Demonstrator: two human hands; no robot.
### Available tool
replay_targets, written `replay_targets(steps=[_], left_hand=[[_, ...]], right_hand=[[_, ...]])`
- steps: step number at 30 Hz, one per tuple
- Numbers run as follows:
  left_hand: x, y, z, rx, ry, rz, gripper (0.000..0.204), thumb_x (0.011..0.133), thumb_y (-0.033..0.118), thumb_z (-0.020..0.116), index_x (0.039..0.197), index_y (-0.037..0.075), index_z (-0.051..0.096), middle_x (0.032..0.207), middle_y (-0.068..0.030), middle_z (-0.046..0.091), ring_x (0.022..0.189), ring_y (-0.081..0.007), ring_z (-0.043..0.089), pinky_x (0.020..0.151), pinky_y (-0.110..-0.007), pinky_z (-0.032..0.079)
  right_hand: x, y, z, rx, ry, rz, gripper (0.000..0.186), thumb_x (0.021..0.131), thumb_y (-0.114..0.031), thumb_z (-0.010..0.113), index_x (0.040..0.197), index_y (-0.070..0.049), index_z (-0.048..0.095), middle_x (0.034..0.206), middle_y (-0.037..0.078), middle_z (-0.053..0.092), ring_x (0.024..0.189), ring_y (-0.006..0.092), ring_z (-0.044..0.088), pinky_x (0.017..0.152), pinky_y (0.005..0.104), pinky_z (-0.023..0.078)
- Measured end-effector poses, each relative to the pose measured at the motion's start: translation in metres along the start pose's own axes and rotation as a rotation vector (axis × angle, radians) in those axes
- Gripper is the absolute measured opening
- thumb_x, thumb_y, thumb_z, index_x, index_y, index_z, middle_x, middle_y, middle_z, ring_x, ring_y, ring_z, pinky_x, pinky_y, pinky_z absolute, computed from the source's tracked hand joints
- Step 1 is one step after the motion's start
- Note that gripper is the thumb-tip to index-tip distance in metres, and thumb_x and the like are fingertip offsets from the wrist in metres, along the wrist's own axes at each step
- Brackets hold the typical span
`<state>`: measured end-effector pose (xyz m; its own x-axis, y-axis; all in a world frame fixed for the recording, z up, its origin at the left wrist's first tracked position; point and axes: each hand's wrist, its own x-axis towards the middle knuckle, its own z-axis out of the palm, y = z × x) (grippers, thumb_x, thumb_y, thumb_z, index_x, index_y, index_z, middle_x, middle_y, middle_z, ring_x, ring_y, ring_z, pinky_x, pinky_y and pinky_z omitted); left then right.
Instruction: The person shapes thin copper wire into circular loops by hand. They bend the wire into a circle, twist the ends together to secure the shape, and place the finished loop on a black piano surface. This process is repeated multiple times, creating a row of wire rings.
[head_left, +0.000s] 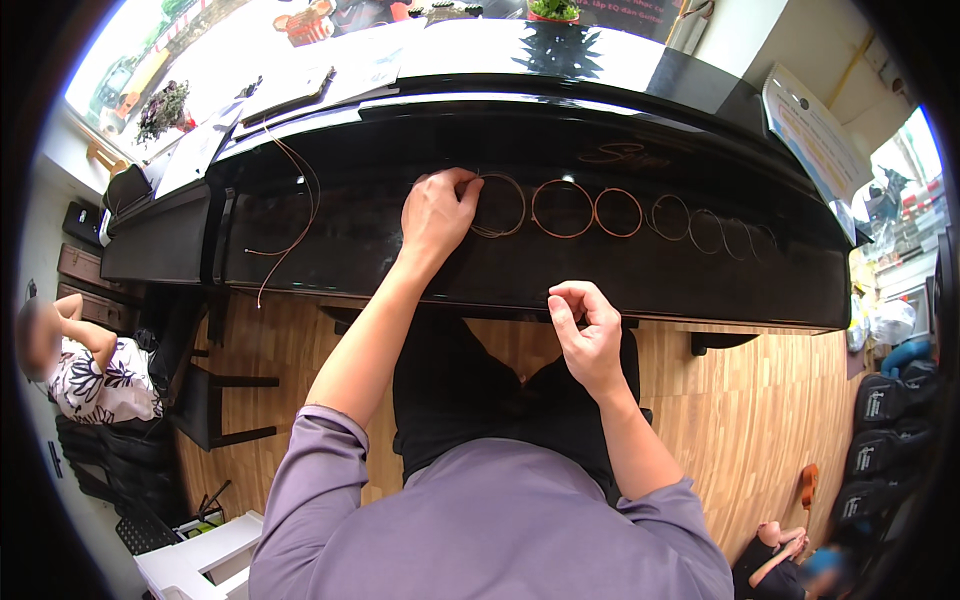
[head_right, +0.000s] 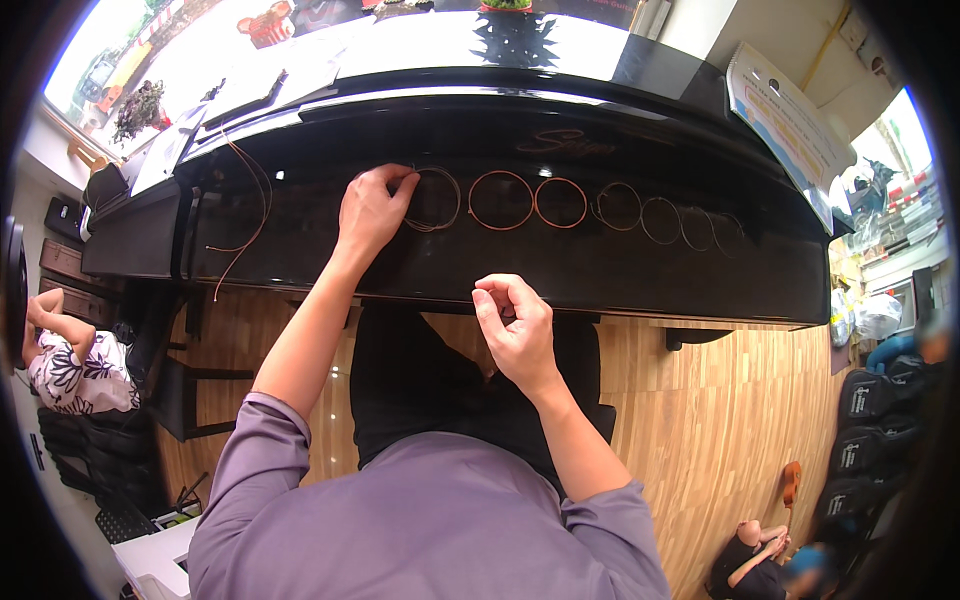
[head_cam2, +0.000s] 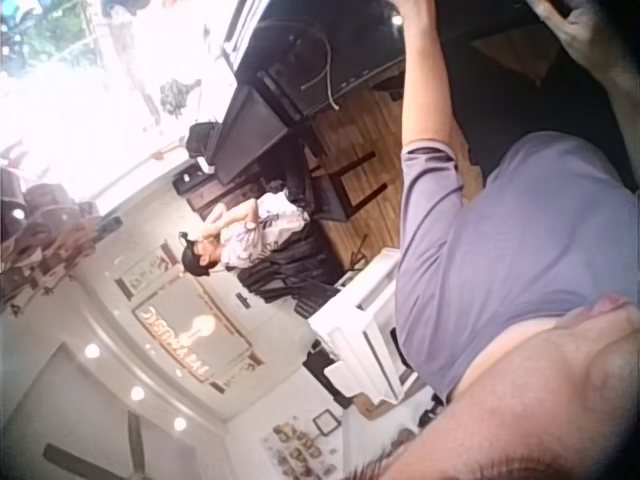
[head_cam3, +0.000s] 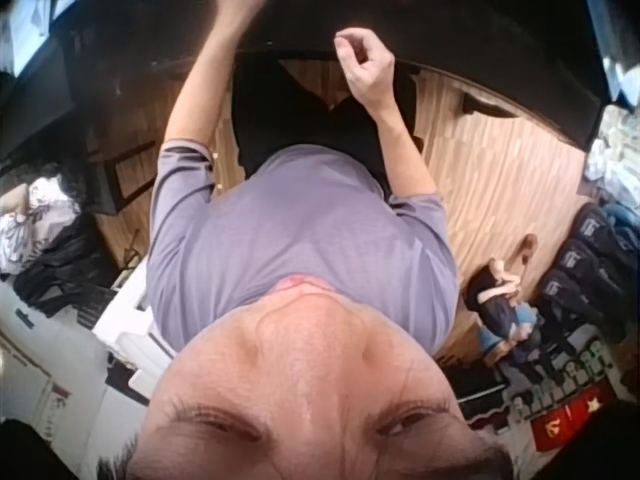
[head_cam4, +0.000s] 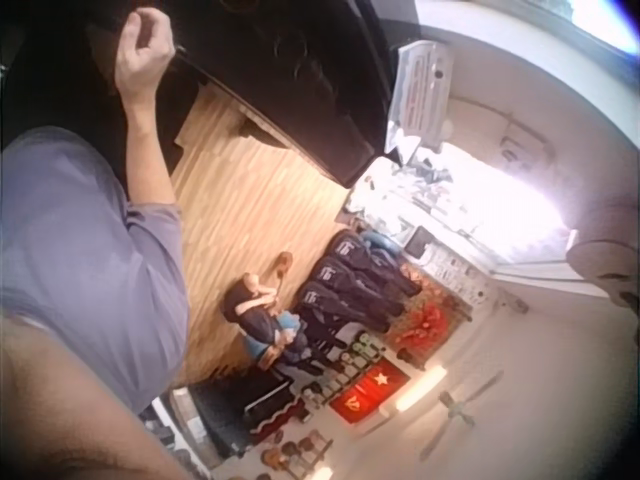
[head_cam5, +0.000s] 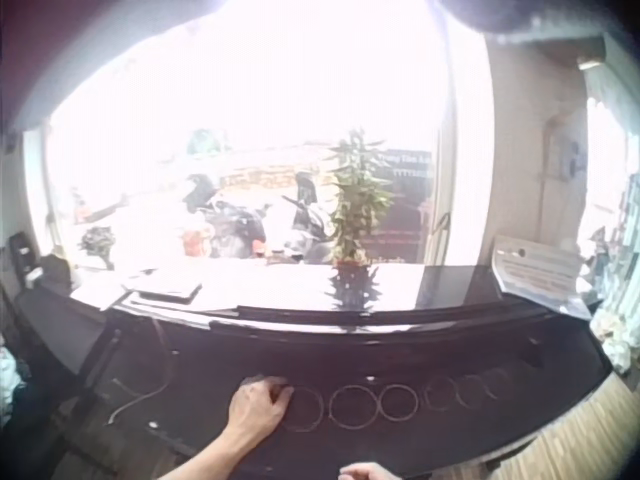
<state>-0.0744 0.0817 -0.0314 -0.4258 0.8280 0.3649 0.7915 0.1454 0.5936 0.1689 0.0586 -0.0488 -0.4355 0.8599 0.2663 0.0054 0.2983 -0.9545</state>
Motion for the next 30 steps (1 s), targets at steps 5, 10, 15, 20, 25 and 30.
replay_targets(steps=[5,10,15,20,25,30], left_hand=[[-0.019,0.005,0.006,0.13,0.232,0.177,0.042,0.085,0.024,0.064,0.12,0.002,0.057,0.124,-0.0175,0.054,0.114,-0.0339,0.052,0.094,-0.04,0.041],[-0.047,0.016,0.002,0.294,-0.212,0.544,0.053,0.092,0.031,0.054,0.138,0.008,0.042,0.147,-0.0171,0.033,0.138,-0.0348,0.028,0.111,-0.051,0.022],[-0.041,0.008,0.016,0.372,-0.266,0.456,0.054,0.097,0.032,0.044,0.143,0.005,0.034,0.149,-0.02,0.027,0.141,-0.0359,0.02,0.112,-0.053,0.017],[-0.03,0.005,0.024,0.399,-0.281,0.482,0.057,0.097,0.03,0.041,0.144,0.001,0.028,0.151,-0.0203,0.024,0.142,-0.0357,0.014,0.113,-0.052,0.014],[-0.018,0.004,0.03,0.437,-0.279,0.513,0.057,0.098,0.033,0.038,0.144,0.001,0.028,0.151,-0.02,0.023,0.143,-0.0355,0.013,0.114,-0.052,0.014],[-0.016,0.005,0.031,0.445,-0.292,0.507,0.057,0.096,0.029,0.039,0.145,0.002,0.027,0.152,-0.0192,0.021,0.143,-0.035,0.012,0.114,-0.051,0.012]], right_hand=[[-0.009,0.002,-0.003,-0.045,0.018,-0.013,0.008,0.088,-0.006,0.063,0.094,0.0,0.062,0.075,0.002,0.059,0.062,0.0044,0.053,0.055,0.0192,0.042],[-0.013,0.005,0.003,-0.114,-0.005,-0.062,0.009,0.084,-0.006,0.066,0.09,-0.001,0.063,0.077,0.007,0.062,0.064,0.0159,0.058,0.06,0.0275,0.047],[-0.016,0.004,0.01,-0.087,-0.047,-0.067,0.008,0.084,-0.005,0.065,0.089,0.0,0.062,0.076,0.007,0.062,0.062,0.0143,0.057,0.058,0.0256,0.047],[-0.017,0.008,0.009,-0.017,-0.051,-0.021,0.007,0.086,-0.005,0.064,0.091,0.0,0.062,0.075,0.005,0.06,0.062,0.0095,0.055,0.056,0.0234,0.045],[-0.016,0.004,0.008,0.042,-0.084,0.042,0.008,0.089,-0.006,0.062,0.093,0.001,0.061,0.076,0.002,0.058,0.062,0.0056,0.052,0.054,0.0208,0.042],[-0.015,0.004,0.009,0.063,-0.094,0.046,0.009,0.09,-0.007,0.061,0.093,0.001,0.061,0.076,0.002,0.057,0.063,0.0051,0.052,0.055,0.0204,0.042]])
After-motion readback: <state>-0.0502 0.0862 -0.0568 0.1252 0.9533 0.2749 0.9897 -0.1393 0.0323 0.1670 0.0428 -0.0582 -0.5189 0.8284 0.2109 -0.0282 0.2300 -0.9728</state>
